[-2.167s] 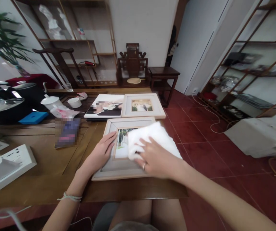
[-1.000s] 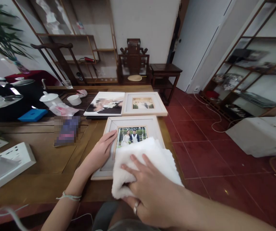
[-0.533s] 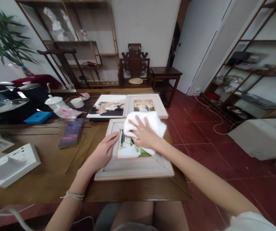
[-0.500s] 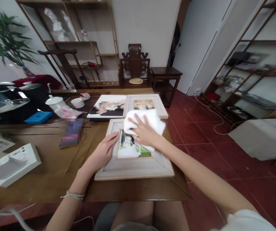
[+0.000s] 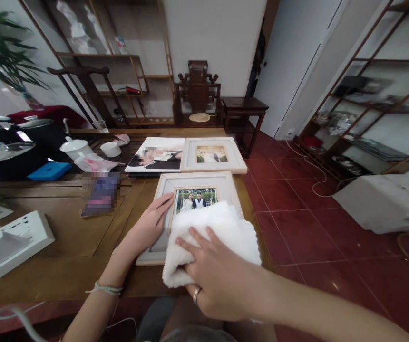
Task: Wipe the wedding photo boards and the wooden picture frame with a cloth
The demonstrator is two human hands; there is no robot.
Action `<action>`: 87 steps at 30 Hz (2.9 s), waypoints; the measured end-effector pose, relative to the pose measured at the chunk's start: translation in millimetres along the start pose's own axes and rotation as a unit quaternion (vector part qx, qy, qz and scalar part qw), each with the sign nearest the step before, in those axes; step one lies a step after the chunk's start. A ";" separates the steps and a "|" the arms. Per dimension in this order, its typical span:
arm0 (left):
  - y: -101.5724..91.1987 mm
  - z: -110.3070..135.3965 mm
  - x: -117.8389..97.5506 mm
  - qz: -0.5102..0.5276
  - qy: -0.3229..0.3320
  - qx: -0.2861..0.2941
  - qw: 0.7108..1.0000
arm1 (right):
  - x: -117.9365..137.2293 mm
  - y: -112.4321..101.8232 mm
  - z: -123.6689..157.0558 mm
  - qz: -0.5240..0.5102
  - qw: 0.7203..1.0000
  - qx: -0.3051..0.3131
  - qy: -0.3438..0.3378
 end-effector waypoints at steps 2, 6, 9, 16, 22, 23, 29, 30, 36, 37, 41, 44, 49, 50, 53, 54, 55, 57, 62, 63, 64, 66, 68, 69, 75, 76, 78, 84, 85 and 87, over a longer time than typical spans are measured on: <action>-1.0 0.1 -0.8 0.006 0.003 -0.002 1.000 | 5.9 8.1 -1.5 -0.001 1.000 -0.027 0.014; -2.9 0.1 -2.2 0.012 -0.001 0.005 1.000 | -18.8 17.4 -13.6 0.030 0.996 -0.070 0.047; -3.8 0.4 -3.7 0.011 -0.003 0.011 1.000 | -60.4 10.4 -24.8 0.086 0.990 -0.081 0.082; -4.8 0.0 -5.9 0.014 -0.018 0.016 1.000 | -131.2 -19.7 -59.9 0.188 0.973 -0.059 0.119; -3.1 1.2 -5.1 0.028 -0.003 -0.005 1.000 | -84.6 -11.7 -52.4 0.126 0.992 0.011 0.026; -2.5 1.3 -4.8 0.027 -0.003 -0.008 1.000 | -70.6 -10.6 -44.8 0.108 0.994 0.021 0.014; -1.4 0.7 -4.5 0.019 -0.011 -0.007 1.000 | -10.5 -20.6 -0.9 -0.054 0.997 0.031 -0.055; -1.7 0.9 -4.8 0.020 -0.010 -0.006 1.000 | -9.5 -22.0 2.5 -0.087 0.994 0.029 -0.066; -2.0 1.9 -5.3 0.019 -0.011 0.007 1.000 | -50.9 -12.8 2.5 -0.165 0.983 -0.034 0.072; -2.1 2.0 -5.5 0.022 -0.012 0.007 1.000 | -59.5 -11.1 -0.3 -0.144 0.983 -0.055 0.101; -6.4 3.9 -7.4 0.056 -0.014 -0.024 0.998 | -78.5 -9.5 -23.7 -0.063 0.984 -0.111 0.120; -12.9 6.8 -9.6 0.101 -0.033 -0.057 0.993 | -68.8 -6.8 -47.1 -0.041 0.995 -0.086 0.032; -18.1 8.5 -12.2 0.152 -0.091 -0.084 0.981 | -35.9 2.1 -58.4 -0.013 0.996 -0.034 -0.076; -17.4 7.9 -12.2 0.148 -0.094 -0.086 0.981 | -32.5 2.8 -56.4 -0.009 0.997 -0.035 -0.073; -12.8 5.3 -10.0 0.121 -0.088 -0.086 0.985 | -27.5 3.1 -47.4 -0.006 0.997 -0.024 -0.074; -11.0 4.5 -8.8 0.110 -0.081 -0.087 0.987 | -27.0 2.7 -44.0 -0.007 0.997 -0.019 -0.075; -9.3 3.7 -7.6 0.100 -0.073 -0.088 0.988 | -26.9 2.1 -40.4 -0.009 0.997 -0.012 -0.073; -6.9 2.7 -5.5 0.083 -0.056 -0.093 0.991 | -27.3 0.0 -31.5 -0.012 0.998 0.000 -0.061; -5.8 2.5 -4.1 0.058 -0.018 -0.104 0.993 | -33.0 -12.1 7.0 -0.009 1.000 0.012 0.004; -5.9 2.7 -4.5 0.056 -0.011 -0.103 0.993 | -34.0 -14.8 16.2 -0.008 1.000 0.015 0.024; -5.9 2.9 -4.9 0.056 -0.006 -0.099 0.994 | -34.4 -17.0 24.5 -0.006 0.999 0.019 0.045; -5.5 3.3 -5.8 0.055 -0.008 -0.086 0.995 | -32.0 -18.2 35.6 -0.006 0.996 0.020 0.086; -5.1 3.4 -6.2 0.054 -0.024 -0.075 0.995 | -23.9 -13.9 34.7 -0.019 0.994 0.007 0.111; -5.0 3.1 -5.9 0.055 -0.036 -0.072 0.995 | -18.0 -9.8 29.1 -0.028 0.993 -0.008 0.113; -5.6 -3.3 2.6 0.084 -0.073 -0.050 0.993 | 20.0 18.0 -42.0 -0.030 0.996 -0.086 0.023; -5.7 -4.4 4.3 0.083 -0.071 -0.044 0.993 | 22.8 20.6 -51.2 -0.020 0.996 -0.087 0.020; -5.9 -5.5 6.2 0.077 -0.064 -0.041 0.994 | 25.1 23.7 -60.4 0.002 0.996 -0.081 0.022; -6.8 -0.8 -0.1 0.049 -0.036 -0.069 0.996 | 17.9 18.2 -23.8 0.040 0.997 -0.032 0.055; -6.7 -0.1 -1.6 0.043 -0.030 -0.068 0.996 | 13.8 13.6 -13.3 0.035 0.996 -0.024 0.074; -6.2 0.8 -4.1 0.033 -0.018 -0.059 0.998 | 1.6 0.6 6.8 0.010 0.993 -0.011 0.120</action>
Point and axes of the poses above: each hand's wrist, its own z-axis away from the middle knuckle, its own y-axis out of the palm, x = y × z, the point moved 2 cm from there along -z, towards the middle knuckle, and after that the axes turned 15 degrees about -y, right-handed, at the moved point
